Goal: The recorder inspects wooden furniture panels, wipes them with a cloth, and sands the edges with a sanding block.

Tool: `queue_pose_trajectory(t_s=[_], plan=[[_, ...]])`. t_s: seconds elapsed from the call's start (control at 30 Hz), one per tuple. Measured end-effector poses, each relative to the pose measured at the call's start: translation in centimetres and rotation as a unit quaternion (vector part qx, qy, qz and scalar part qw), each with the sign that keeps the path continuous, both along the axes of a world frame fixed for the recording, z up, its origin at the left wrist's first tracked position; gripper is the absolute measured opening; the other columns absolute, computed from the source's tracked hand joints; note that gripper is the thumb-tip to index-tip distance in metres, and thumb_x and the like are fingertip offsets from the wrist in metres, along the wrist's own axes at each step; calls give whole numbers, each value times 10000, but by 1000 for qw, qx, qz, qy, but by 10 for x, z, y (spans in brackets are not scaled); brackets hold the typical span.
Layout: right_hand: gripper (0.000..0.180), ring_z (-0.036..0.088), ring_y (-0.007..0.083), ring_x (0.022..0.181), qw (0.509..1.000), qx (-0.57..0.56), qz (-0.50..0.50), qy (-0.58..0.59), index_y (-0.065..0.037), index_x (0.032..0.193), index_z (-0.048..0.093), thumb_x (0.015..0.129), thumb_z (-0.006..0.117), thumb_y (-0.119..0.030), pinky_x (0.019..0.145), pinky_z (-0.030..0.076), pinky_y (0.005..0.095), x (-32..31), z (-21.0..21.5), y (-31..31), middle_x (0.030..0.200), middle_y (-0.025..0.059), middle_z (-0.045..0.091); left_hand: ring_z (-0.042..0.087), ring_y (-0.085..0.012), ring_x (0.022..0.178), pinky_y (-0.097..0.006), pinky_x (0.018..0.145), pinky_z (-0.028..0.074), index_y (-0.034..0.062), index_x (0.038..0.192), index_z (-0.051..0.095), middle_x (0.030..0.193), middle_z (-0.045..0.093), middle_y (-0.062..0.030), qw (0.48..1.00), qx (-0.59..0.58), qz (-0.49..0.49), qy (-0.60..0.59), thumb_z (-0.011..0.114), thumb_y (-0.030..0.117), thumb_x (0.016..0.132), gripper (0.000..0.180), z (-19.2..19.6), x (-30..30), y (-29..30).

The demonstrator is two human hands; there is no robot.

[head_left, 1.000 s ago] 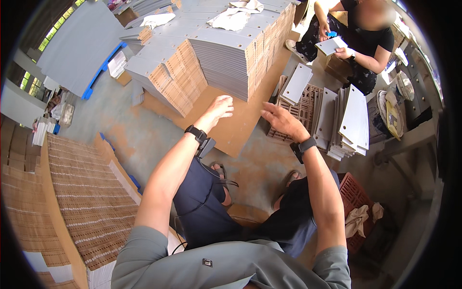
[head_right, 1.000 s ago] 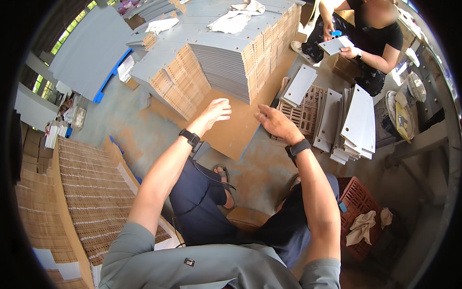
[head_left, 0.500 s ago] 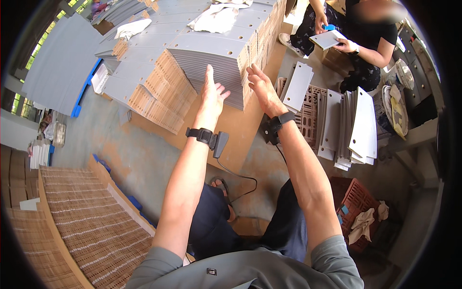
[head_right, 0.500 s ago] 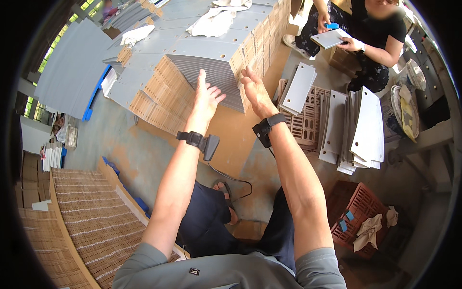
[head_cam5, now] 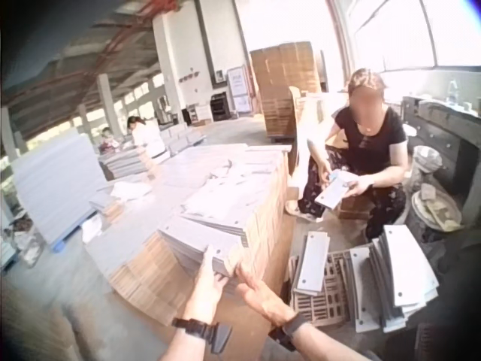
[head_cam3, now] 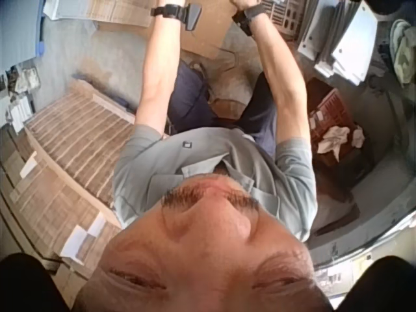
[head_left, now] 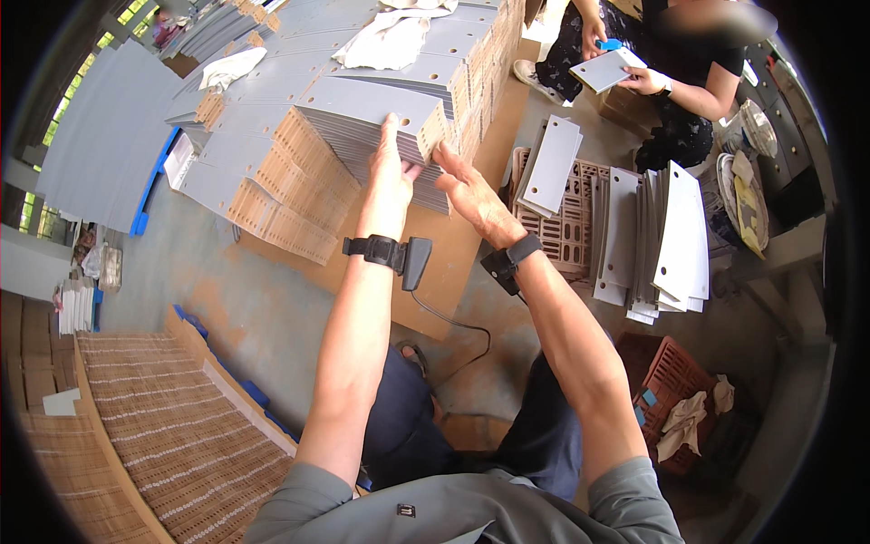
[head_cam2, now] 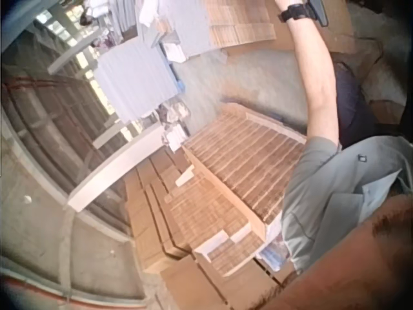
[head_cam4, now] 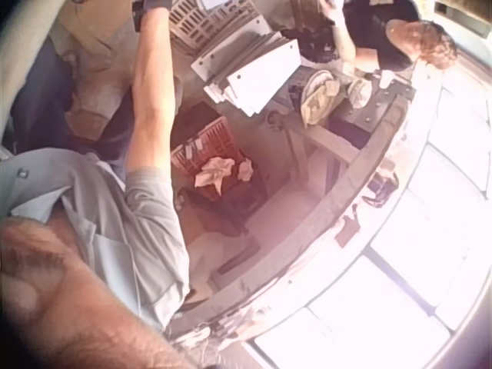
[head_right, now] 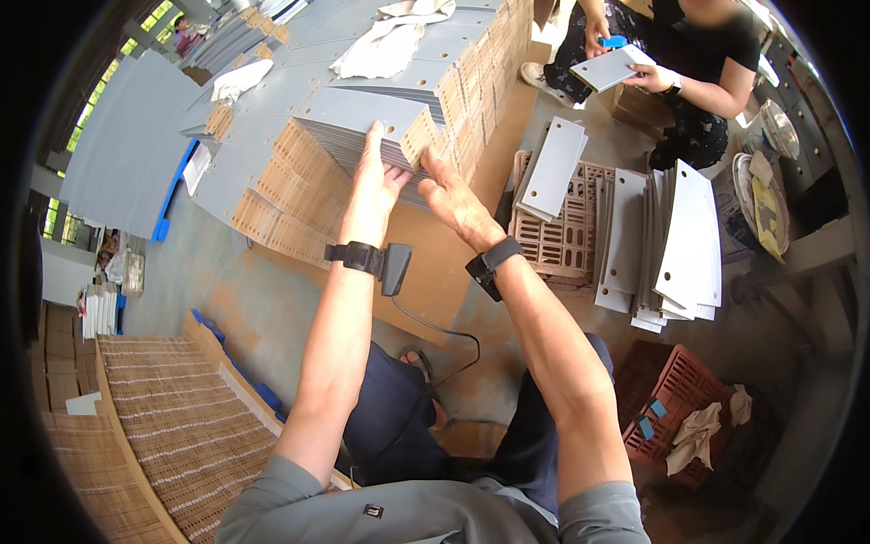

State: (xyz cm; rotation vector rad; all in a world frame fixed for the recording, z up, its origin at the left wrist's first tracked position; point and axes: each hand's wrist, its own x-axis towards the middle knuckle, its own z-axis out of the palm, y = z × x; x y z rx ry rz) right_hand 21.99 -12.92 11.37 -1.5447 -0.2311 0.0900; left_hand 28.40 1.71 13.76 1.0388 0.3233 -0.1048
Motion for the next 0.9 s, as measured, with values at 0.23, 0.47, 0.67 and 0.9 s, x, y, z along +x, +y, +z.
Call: queue_pose_trajectory(t_s=[0.23, 0.47, 0.67, 0.9], plan=[[760, 447, 288, 1386, 996, -54, -51, 51, 71, 1448, 438, 973, 555, -510, 1141, 337, 377, -8, 38, -31, 1454, 227, 511, 401, -357, 1359, -549, 1135, 349, -53, 1466, 259, 1436, 377, -240, 997, 18, -20, 68, 815, 496, 745, 1064, 0, -32, 41], [1120, 367, 395, 1425, 984, 2, 99, 151, 80, 1501, 333, 821, 594, -771, 1130, 357, 491, -60, 54, -33, 1503, 321, 385, 437, -316, 1324, -526, 1096, 412, 17, 1459, 329, 1405, 424, -160, 993, -6, -99, 57, 762, 444, 826, 878, 1, -160, 61], [1073, 451, 335, 1344, 955, 21, 185, 231, 38, 1478, 380, 784, 701, -715, 1057, 438, 482, -89, 21, -4, 1447, 249, 452, 478, -250, 1294, -393, 1076, 417, 8, 1486, 344, 1403, 470, -115, 976, 63, -200, -63, 727, 430, 857, 849, -24, -246, 54], [1119, 442, 320, 1342, 988, 39, 115, 99, 32, 1496, 295, 703, 882, -495, 1131, 358, 434, -118, 50, -2, 1376, 247, 504, 419, -285, 1371, -448, 1124, 380, 9, 1517, 268, 1451, 433, -192, 920, 202, -299, -155, 788, 420, 841, 947, -19, -230, 73]])
